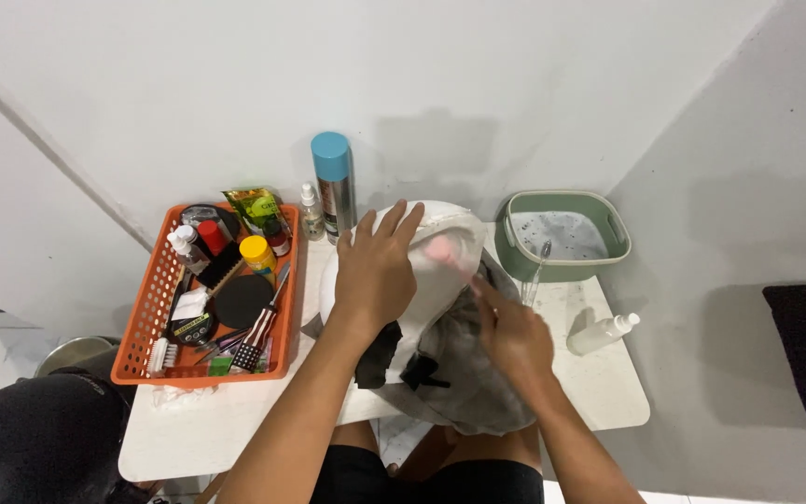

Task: The person scrubs the inside of a white helmet with a pink brush while holding it steady with their left hand. They occasionally dip the brush into a green basin of soapy water and continue scrubbing the helmet's interior surface.

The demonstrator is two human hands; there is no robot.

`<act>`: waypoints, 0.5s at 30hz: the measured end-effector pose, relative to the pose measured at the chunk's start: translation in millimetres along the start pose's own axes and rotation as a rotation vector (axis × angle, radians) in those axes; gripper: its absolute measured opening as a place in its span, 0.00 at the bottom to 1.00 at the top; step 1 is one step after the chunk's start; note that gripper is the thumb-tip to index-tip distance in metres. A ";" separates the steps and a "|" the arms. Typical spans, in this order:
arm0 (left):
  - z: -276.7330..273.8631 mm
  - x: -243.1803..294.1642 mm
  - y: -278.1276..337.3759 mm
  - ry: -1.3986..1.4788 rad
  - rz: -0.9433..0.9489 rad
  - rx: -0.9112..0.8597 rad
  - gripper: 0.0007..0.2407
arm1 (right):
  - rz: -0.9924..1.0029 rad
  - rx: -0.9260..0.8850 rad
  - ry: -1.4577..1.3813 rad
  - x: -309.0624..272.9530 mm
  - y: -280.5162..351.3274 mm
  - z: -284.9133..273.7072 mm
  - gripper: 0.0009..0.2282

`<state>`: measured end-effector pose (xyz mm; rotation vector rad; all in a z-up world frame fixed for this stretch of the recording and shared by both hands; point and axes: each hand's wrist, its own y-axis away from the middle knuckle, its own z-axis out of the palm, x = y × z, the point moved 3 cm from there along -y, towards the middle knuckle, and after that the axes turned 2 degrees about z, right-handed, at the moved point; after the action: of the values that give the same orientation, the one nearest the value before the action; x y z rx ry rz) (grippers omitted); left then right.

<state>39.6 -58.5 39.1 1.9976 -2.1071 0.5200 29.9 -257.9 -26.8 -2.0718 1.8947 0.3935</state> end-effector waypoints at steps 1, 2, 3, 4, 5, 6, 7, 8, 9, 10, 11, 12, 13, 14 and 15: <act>-0.3 0.0 -0.2 0.001 -0.002 0.003 0.32 | -0.003 0.001 0.001 -6.5 1.9 3.0 0.16; -0.7 -0.5 -0.6 0.012 -0.011 -0.011 0.32 | -0.059 -0.144 -0.053 -15.3 3.9 10.3 0.16; -1.1 -0.7 -1.2 0.024 -0.020 -0.024 0.32 | -0.116 -0.289 -0.107 -24.2 6.5 17.2 0.16; -2.3 -0.4 -1.0 0.023 -0.021 -0.020 0.32 | -0.120 -0.287 -0.106 -21.8 9.2 14.0 0.16; -2.9 0.0 -1.0 0.024 -0.025 -0.026 0.32 | -0.091 -0.321 -0.091 -18.1 11.9 12.2 0.16; -2.5 -0.2 0.5 0.025 -0.027 -0.037 0.32 | -0.058 -0.356 -0.077 -14.2 16.8 11.8 0.16; -2.7 -1.3 0.9 0.025 -0.026 -0.037 0.32 | -0.058 -0.355 -0.078 -15.7 15.3 5.6 0.16; -2.2 -1.0 1.6 0.019 -0.010 -0.020 0.31 | -0.012 -0.226 -0.033 -14.2 13.7 -4.2 0.17; -1.8 -0.5 2.2 0.014 0.006 -0.004 0.31 | 0.033 -0.097 0.011 -12.8 12.5 -14.3 0.18; -0.3 -0.2 1.3 0.015 0.007 -0.004 0.31 | 0.034 -0.096 0.012 -10.4 11.6 -7.8 0.18; 0.6 -0.2 0.9 0.021 0.006 -0.006 0.31 | 0.046 -0.189 0.006 -8.2 11.6 1.2 0.16; -0.4 -1.0 0.0 0.027 0.002 -0.001 0.31 | 0.051 -0.280 0.001 -7.6 10.1 9.3 0.16; -0.1 -2.3 -0.3 0.027 0.000 0.004 0.31 | 0.046 -0.278 0.003 -14.2 10.0 5.8 0.16; 1.6 -2.6 -0.7 0.022 0.005 0.002 0.31 | -0.007 -0.359 -0.017 -20.9 11.6 5.2 0.16; 3.5 -2.9 -1.5 0.016 0.009 0.001 0.31 | -0.061 -0.440 -0.038 -27.6 13.2 4.6 0.17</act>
<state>41.6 -57.1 34.9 1.9783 -2.1081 0.5368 14.4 -232.0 -20.5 -2.3607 1.8426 0.8967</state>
